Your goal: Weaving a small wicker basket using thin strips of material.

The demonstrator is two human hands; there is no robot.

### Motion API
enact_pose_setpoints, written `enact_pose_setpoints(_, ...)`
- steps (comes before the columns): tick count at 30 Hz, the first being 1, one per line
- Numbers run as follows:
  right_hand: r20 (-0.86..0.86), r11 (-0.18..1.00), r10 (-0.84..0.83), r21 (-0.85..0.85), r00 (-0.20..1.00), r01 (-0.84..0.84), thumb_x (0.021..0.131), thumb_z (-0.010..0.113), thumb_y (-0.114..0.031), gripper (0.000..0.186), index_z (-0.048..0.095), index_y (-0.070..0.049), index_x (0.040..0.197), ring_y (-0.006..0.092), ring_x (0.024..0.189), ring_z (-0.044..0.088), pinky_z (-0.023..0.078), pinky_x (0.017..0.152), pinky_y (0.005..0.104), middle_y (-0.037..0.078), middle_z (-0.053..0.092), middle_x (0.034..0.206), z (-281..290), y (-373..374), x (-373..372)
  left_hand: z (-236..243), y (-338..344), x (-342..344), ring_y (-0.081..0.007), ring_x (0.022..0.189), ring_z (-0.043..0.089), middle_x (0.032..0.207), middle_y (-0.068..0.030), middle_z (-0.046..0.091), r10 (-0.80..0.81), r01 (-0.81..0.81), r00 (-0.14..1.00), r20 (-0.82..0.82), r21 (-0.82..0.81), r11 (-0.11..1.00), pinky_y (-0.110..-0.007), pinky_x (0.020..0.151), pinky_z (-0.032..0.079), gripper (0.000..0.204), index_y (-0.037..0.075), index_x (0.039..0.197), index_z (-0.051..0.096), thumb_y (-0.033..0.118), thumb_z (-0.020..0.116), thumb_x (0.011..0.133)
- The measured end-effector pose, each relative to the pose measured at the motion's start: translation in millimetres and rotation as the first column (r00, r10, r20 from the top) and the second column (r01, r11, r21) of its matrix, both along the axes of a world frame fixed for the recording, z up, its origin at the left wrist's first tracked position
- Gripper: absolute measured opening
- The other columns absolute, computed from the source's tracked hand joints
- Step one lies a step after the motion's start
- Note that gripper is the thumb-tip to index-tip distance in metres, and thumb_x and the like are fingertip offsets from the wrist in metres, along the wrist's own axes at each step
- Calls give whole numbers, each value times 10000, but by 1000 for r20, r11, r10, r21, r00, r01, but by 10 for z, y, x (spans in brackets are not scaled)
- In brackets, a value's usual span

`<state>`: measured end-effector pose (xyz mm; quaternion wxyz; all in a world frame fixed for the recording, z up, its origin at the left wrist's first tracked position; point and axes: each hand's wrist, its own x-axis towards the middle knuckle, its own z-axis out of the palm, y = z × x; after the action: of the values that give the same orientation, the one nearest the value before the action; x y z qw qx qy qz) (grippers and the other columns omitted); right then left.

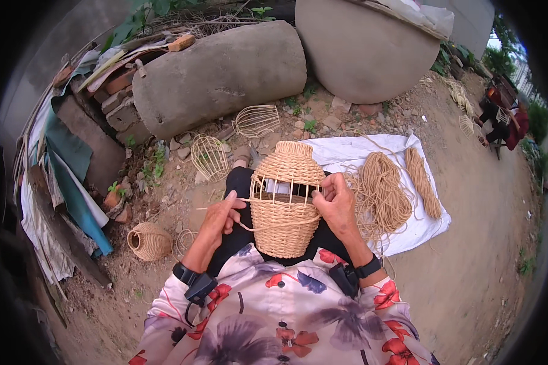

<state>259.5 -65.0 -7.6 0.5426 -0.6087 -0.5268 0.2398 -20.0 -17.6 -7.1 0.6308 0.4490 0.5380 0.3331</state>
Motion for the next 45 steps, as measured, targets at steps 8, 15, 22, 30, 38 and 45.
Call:
enact_pose_setpoints(8,30,999,-30,22,999,29,751,676,-28,221,493,-33,875,58,552,417,377,510,233,-15,469,648,75,-104,-19,113,198,226,-28,527,495,721,10,603,-85,33,927,365,145,989,-178,428,379,151,45,904,631,191,668,898)
enact_pose_setpoints(15,66,999,-28,34,997,26,750,683,-43,226,499,-32,880,67,547,435,388,511,239,-4,484,644,81,-108,-29,129,290,370,-63,569,472,745,14,562,-83,186,979,-186,654,733,-218,524,391,99,9,829,687,98,728,810)
enact_pose_setpoints(22,109,998,-44,51,993,38,745,689,-48,234,491,-39,870,65,541,448,390,502,244,-10,494,631,58,-51,-62,136,277,522,-130,558,551,701,-52,605,179,226,895,-408,762,607,-291,519,444,372,49,1063,476,30,703,769)
enact_pose_setpoints(30,25,1000,-2,23,1000,1,751,684,-69,238,475,-37,861,74,547,440,399,523,251,-6,489,649,-49,41,13,-87,229,158,-112,594,571,751,-41,623,88,-131,963,253,157,979,-273,510,472,291,85,1078,553,46,690,825)
enact_pose_setpoints(38,40,1000,0,-10,999,1,755,675,-61,227,472,-34,853,68,556,438,396,524,246,-3,486,652,-32,47,43,-1124,546,-1132,-272,598,657,670,-179,646,304,139,629,-715,489,861,-417,570,501,326,-21,870,654,248,489,951)
enact_pose_setpoints(45,-175,994,104,-14,979,-108,783,643,-35,197,463,-56,861,28,618,416,378,561,201,-49,456,710,-252,123,249,-784,446,-1384,-80,608,617,748,-19,650,364,-389,890,275,43,920,-235,521,530,208,72,883,631,272,616,933)
